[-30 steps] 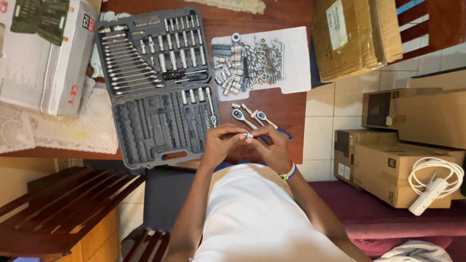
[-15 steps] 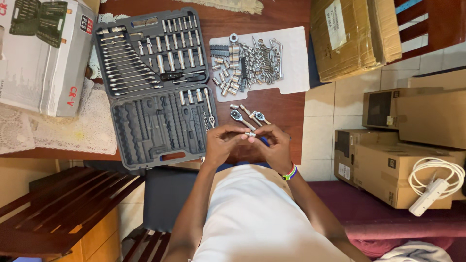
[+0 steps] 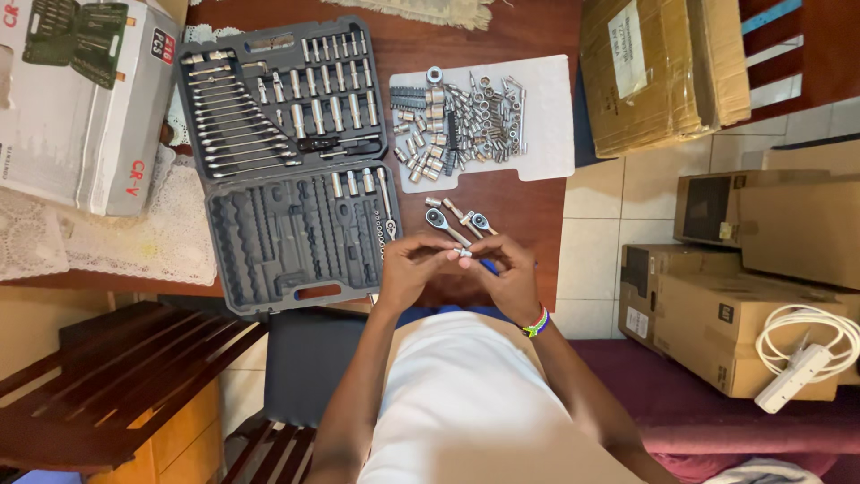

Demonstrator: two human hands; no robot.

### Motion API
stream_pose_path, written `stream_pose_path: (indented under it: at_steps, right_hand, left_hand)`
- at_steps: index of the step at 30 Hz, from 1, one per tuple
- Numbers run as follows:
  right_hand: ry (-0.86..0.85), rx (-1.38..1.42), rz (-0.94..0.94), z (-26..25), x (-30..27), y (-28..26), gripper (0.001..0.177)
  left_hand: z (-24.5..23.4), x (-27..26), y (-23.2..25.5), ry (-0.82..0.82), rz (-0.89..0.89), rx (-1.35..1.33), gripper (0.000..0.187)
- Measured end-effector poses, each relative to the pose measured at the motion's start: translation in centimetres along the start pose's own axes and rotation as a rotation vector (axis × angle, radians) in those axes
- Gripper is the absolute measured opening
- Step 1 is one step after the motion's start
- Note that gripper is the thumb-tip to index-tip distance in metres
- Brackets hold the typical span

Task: The person sorts and arranges socket bits and ratchets on a table. They pick up individual bits, inspect them, and place them into a socket set case or onto a white paper sheet. The person also handles ratchets and other tools, organizing them on the table.

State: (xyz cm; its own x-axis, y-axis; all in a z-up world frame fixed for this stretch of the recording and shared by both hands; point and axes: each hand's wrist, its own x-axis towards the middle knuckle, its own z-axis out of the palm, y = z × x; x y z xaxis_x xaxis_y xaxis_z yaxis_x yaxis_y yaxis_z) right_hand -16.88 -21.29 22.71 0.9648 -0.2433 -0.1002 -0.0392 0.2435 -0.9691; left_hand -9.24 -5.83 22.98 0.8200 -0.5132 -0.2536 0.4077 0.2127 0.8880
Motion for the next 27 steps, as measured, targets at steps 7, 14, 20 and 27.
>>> stream_pose_path:
  at_steps: [7, 14, 20, 27]
  right_hand:
    - [-0.043, -0.388, 0.025, -0.3, 2.3, -2.7, 0.017]
    - [-0.265, -0.566, -0.059, -5.5, 6.8, 2.2, 0.021]
    - [0.193, -0.411, 0.092, -17.8, 16.1, 17.8, 0.024]
    - [0.37, -0.543, 0.316, -25.3, 23.3, 26.6, 0.008]
  left_hand:
    - [0.3, 1.4, 0.0, 0.026, -0.028, 0.304, 0.012]
    - [1.1, 3.4, -1.3, 0.137, -0.057, 0.408, 0.025]
    - [0.9, 3.5, -2.4, 0.226, -0.128, 0.42, 0.027]
    - [-0.7, 2.6, -1.8, 0.269, -0.123, 0.545, 0.027]
